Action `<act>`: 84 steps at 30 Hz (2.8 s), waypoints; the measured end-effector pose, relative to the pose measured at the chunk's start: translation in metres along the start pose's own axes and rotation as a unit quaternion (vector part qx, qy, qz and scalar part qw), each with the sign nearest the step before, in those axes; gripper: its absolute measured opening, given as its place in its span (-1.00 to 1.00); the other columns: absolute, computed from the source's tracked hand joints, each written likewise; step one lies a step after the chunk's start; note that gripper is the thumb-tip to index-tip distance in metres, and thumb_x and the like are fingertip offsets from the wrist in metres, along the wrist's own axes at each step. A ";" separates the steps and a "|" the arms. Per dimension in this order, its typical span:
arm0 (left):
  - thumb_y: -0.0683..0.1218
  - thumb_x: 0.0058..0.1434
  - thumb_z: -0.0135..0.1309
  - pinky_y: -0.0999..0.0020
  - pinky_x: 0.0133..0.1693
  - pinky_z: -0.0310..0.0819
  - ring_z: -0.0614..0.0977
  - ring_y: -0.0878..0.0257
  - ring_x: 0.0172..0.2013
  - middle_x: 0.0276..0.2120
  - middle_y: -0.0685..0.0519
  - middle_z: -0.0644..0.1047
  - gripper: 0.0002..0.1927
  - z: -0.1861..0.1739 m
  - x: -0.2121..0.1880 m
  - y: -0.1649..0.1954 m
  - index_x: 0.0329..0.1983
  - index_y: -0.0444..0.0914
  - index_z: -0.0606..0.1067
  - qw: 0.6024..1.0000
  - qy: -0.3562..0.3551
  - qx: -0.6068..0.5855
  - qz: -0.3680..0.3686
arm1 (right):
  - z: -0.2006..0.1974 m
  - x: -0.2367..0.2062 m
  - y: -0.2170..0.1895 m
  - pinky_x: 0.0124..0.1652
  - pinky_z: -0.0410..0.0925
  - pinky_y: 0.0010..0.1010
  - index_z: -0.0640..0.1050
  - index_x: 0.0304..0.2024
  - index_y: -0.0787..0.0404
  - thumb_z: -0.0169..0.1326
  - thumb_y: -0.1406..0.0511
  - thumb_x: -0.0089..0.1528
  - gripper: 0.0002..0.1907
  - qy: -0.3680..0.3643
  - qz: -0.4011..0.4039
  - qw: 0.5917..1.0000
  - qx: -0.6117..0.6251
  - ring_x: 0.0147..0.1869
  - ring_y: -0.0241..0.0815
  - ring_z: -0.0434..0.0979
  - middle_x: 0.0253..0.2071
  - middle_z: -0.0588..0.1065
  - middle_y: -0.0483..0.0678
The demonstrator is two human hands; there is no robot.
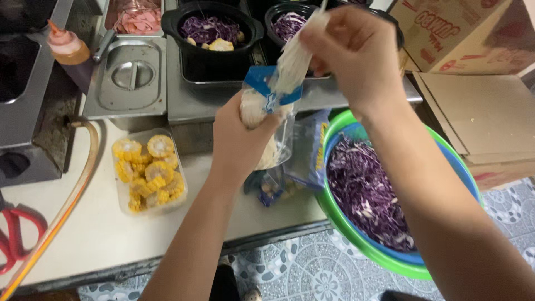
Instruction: The person assembles individual food portions by placing shredded purple cabbage, corn pieces, and enoki mushrooms into multiple black bowls arranged on a stainless steel counter. The person uses their hands to distribute the ingredients evenly across the bowls.
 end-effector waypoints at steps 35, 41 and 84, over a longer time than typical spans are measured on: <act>-0.23 0.07 0.27 0.40 -0.22 0.58 0.64 0.39 -0.30 -0.28 0.09 0.65 -0.72 -0.107 0.127 -0.130 -0.12 -0.29 0.57 0.976 0.090 -0.117 -0.160 | 0.071 0.248 0.334 -0.10 0.48 -0.35 0.68 -0.11 0.25 0.37 0.19 0.14 -0.66 -0.103 0.171 0.914 -0.352 -0.19 -0.18 0.65 -0.20 0.65 0.03; -0.21 0.09 0.30 0.41 -0.23 0.58 0.64 0.38 -0.30 -0.28 0.08 0.66 -0.73 -0.104 0.133 -0.127 -0.13 -0.31 0.58 0.976 0.082 -0.109 -0.169 | 0.093 0.235 0.336 -0.11 0.48 -0.33 0.70 -0.12 0.24 0.35 0.18 0.13 -0.66 -0.133 0.137 0.909 -0.370 -0.19 -0.14 0.66 -0.21 0.65 0.08; -0.32 0.12 0.07 0.41 -0.04 0.53 0.60 0.35 -0.10 -0.06 0.05 0.55 -0.43 -0.035 0.172 -0.042 0.26 -0.32 0.36 0.976 0.022 -0.217 -0.020 | 0.071 0.183 0.063 0.16 0.32 -0.19 0.66 -0.35 0.21 0.15 0.29 0.35 -0.80 -0.262 -0.241 0.887 -0.293 0.29 0.07 0.34 0.16 0.55 -0.04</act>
Point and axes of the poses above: each hand's wrist, its own x-axis towards the middle knuckle, its own z-axis out of the palm, y = z × x, the point moved 5 cm from there along x, towards the middle knuckle
